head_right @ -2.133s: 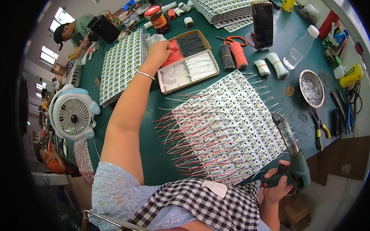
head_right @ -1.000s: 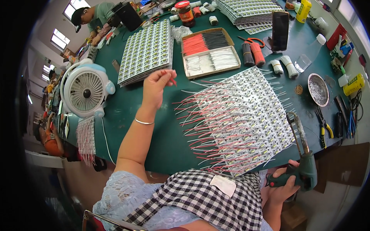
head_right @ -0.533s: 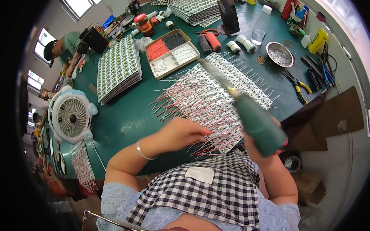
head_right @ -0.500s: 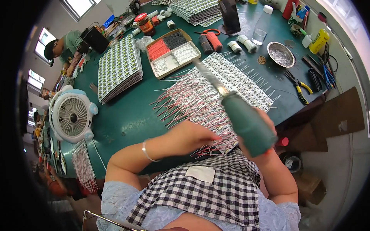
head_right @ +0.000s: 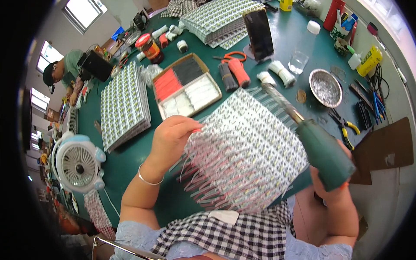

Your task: The person takes wires from a box, inserts them into circuit boards by hand, and solders them in place using a soldering iron.

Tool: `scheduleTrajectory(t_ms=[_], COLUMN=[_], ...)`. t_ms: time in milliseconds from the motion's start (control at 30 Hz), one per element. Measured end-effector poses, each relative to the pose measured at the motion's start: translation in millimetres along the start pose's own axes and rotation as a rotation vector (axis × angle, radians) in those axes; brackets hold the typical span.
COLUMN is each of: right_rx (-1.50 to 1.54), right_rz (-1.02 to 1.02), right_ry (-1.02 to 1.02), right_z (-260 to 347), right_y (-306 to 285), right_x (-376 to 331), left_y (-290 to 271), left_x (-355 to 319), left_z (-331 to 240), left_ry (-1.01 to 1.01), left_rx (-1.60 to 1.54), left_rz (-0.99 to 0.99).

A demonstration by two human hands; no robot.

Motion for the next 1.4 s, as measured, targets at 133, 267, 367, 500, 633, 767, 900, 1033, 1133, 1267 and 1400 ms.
scheduleTrajectory(t_ms=[133, 267, 367, 500, 633, 767, 900, 1033, 1133, 1267, 1400], right_rx=[0.509, 1.122, 1.317, 1.374, 1.018, 0.802, 0.738, 0.704, 0.586, 0.582, 0.546], right_rz=[0.025, -0.053, -0.106, 0.005, 0.222, 0.356, 0.343, 0.346, 0.363, 0.395, 0.345], right_ry=[0.191, 0.288, 0.462, 0.4, 0.099, 0.143, 0.103, 0.194, 0.039, 0.147, 0.086], right_z=[5.4, 11.8, 11.2, 10.0, 8.8, 7.3, 18.5, 23.0, 24.8, 29.1, 31.3], right_y=[-21.6, 21.0, 60.8, 77.5, 84.5, 97.2, 100.2, 96.5, 96.4, 95.4, 95.7], right_x=[35.6, 64.7, 68.2, 68.3, 55.5, 45.3, 49.0, 58.1, 60.2, 62.7, 64.9], left_y=[5.4, 30.8, 42.9, 49.9, 57.4, 60.5, 62.3, 63.0, 64.4, 64.9, 65.1], left_x=[22.7, 36.5, 41.8, 38.7, 35.7, 33.5, 32.5, 31.0, 31.7, 31.9, 32.1], left_z=[11.6, 22.9, 26.0, 30.7, 26.3, 26.3, 27.1, 27.9, 28.3, 28.8, 28.1], left_ry=[0.047, 0.018, 0.106, 0.088, 0.115, 0.115, 0.114, 0.114, 0.112, 0.116, 0.117], left_rx=[0.362, 0.466, 0.559, 0.551, 0.54, 0.529, 0.529, 0.512, 0.513, 0.532, 0.533], left_rz=[-0.081, -0.109, -0.135, -0.104, -0.093, -0.072, -0.064, -0.067, -0.074, -0.085, -0.087])
Point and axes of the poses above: each hand's wrist, its own x-axis towards the middle knuckle, its own y-axis out of the palm, z = x × y, the point moved 2 cm from there along x, towards the middle knuckle, and after that the axes turned 8 degrees about z, right-handed, at the moved point
